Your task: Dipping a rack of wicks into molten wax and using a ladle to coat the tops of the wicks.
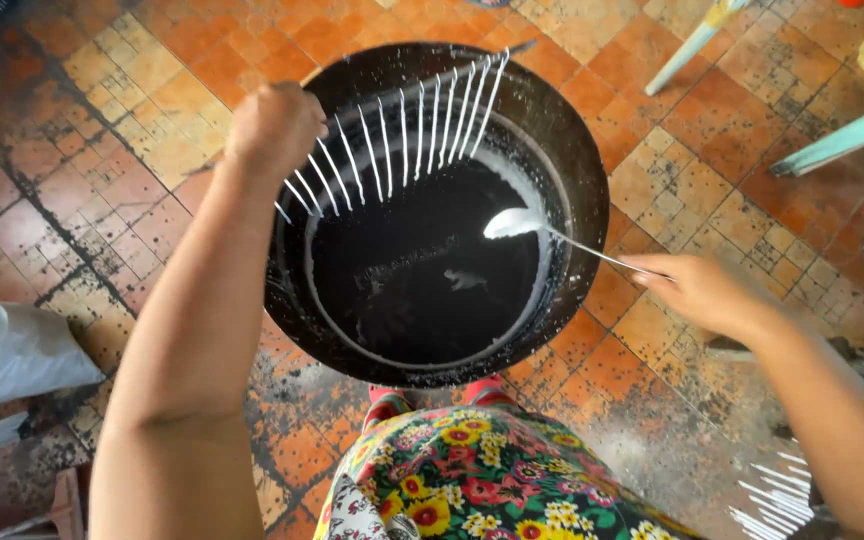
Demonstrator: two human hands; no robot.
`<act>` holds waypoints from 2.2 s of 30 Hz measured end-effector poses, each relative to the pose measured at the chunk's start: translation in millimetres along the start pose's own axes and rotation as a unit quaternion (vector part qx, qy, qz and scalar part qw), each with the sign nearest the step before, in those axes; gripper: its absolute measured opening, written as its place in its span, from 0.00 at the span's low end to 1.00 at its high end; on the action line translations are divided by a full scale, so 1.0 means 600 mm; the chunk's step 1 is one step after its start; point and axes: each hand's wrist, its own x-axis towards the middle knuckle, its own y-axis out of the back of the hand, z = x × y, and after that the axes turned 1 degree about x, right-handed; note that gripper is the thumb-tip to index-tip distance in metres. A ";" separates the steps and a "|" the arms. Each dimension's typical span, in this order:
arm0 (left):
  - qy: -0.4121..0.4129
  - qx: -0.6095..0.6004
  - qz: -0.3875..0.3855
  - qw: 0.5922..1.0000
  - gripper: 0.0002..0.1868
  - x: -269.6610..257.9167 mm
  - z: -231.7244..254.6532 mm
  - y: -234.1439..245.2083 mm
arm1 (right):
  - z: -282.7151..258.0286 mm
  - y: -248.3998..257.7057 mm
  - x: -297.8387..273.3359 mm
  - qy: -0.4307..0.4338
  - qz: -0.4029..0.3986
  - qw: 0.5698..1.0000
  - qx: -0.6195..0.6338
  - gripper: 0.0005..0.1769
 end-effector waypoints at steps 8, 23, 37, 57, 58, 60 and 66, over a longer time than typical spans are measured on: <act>-0.044 -0.014 0.048 0.998 0.04 -0.051 -0.013 0.046 | -0.133 -0.089 0.196 0.144 -0.147 0.973 -0.109 0.24; -0.130 -0.034 0.100 0.986 0.01 -0.084 -0.021 0.013 | -0.154 -0.235 0.518 0.063 -0.085 0.916 -0.388 0.18; -0.177 -0.004 0.161 0.971 0.02 -0.058 -0.047 -0.016 | -0.209 -0.109 0.402 0.124 0.026 0.971 -0.202 0.35; -0.100 0.137 -0.009 0.986 0.05 -0.134 -0.004 -0.394 | -0.075 -0.102 -0.014 0.131 -0.059 0.985 -0.096 0.19; -0.083 0.114 -0.060 0.988 0.07 -0.131 -0.002 -0.414 | -0.075 -0.107 -0.014 0.134 -0.067 0.985 -0.082 0.19; -0.058 0.084 -0.090 0.991 0.07 -0.087 -0.024 -0.504 | -0.079 -0.108 -0.013 0.127 -0.072 0.987 -0.067 0.19; -0.091 0.073 -0.067 0.991 0.12 -0.004 -0.095 -0.725 | -0.088 -0.142 0.010 0.087 -0.068 0.994 0.013 0.18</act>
